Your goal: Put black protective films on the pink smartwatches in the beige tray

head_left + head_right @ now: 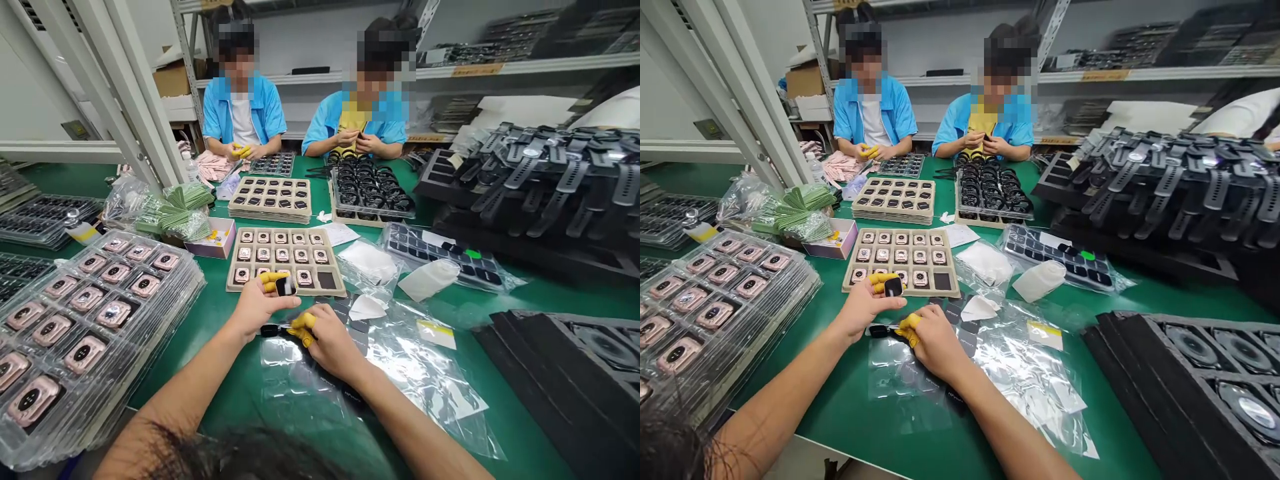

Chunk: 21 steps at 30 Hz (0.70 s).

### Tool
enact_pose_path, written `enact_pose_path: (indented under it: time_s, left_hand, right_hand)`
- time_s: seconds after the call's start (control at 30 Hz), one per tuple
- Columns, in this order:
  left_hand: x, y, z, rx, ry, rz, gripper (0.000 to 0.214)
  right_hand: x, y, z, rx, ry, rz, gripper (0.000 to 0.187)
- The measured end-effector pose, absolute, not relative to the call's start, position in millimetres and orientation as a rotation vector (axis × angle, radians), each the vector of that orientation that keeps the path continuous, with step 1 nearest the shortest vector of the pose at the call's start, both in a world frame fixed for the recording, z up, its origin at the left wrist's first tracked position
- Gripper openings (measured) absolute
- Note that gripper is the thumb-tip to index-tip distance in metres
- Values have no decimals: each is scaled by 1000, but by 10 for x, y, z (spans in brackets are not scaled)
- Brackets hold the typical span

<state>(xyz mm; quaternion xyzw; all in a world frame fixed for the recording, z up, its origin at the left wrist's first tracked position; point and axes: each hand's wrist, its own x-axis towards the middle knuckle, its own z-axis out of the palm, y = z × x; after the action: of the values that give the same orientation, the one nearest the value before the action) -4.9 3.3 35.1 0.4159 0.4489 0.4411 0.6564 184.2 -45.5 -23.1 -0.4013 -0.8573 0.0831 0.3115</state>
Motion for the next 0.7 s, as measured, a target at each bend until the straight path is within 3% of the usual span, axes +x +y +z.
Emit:
enact_pose_path:
  time_s: [0.27, 0.33, 0.47, 0.5, 0.57, 0.7]
  left_hand:
    - [-63, 119, 203, 899, 973, 940, 62]
    - [-4, 110, 100, 906, 993, 952, 63]
    - [68, 49, -62, 1080, 1044, 964, 61]
    - [74, 29, -83, 1160, 1052, 936, 59]
    - [80, -7, -99, 1348, 1061, 851, 56]
    - [94, -39, -52, 1595, 1082, 735, 53]
  right_hand:
    - [1785, -475, -173, -1072, -2275, -33, 23]
    - [1852, -472, -121, -1023, -2261, 191, 24]
    - [2116, -449, 69, -893, -1955, 1105, 9]
    - [2172, -439, 111, -931, -1789, 1274, 14]
    - [2232, -413, 156, -1066, -1447, 1426, 27]
    - [2174, -348, 119, -1292, -1065, 1412, 49]
